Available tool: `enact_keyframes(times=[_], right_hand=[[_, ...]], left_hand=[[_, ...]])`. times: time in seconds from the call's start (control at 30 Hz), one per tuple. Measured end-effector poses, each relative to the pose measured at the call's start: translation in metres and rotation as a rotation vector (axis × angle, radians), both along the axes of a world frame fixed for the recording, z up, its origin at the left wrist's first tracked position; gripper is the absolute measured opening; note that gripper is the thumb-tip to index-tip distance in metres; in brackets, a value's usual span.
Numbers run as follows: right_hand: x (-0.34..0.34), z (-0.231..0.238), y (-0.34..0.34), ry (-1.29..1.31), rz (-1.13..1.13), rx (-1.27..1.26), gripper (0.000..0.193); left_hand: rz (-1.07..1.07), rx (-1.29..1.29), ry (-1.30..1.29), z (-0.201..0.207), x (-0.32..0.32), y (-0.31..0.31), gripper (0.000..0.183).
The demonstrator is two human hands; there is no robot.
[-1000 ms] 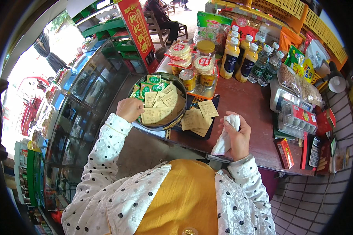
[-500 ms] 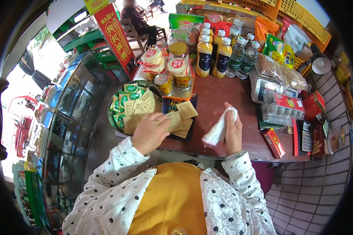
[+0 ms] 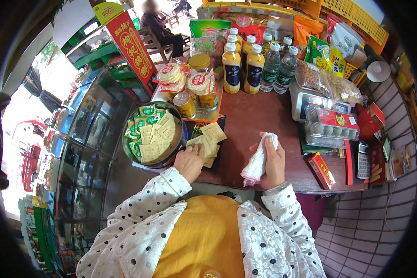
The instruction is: The person repeatedly wipes small rectangular paper packets with a white cloth, one at a time, at a counter. They pick each packet from a pile, wipe it, and place it into a round container. The counter holds various bottled drinks and packaged goods.
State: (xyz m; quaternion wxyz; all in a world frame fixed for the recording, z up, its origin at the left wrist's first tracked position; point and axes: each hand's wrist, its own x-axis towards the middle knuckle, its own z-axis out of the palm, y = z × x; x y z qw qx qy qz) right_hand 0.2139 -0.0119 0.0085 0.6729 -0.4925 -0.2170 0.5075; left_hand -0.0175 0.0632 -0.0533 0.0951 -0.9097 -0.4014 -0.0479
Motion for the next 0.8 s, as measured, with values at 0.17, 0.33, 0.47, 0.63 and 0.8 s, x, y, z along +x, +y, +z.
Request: enact_keyframes(times=[0.17, 0.33, 0.47, 0.63, 0.8], right_hand=[[0.004, 0.001, 0.005, -0.005, 0.031, 0.009, 0.033], [0.008, -0.003, 0.008, 0.044, 0.028, -0.064, 0.035], [0.008, -0.005, 0.01, 0.073, 0.026, -0.039, 0.035], [-0.015, 0.015, 0.017, -0.21, 0.045, 0.23, 0.033], [-0.039, 0.006, 0.025, -0.962, 0.105, 0.396, 0.054]], left_hand=[[-0.063, 0.042, -0.158, 0.001, 0.015, -0.005, 0.036], [0.013, 0.02, -0.436, 0.011, 0.016, 0.006, 0.023], [0.208, -0.201, -0.789, 0.031, 0.015, 0.01, 0.018], [0.063, -0.492, -1.268, 0.029, 0.03, 0.001, 0.02], [0.066, -0.828, -1.353, 0.065, 0.041, -0.028, 0.02]])
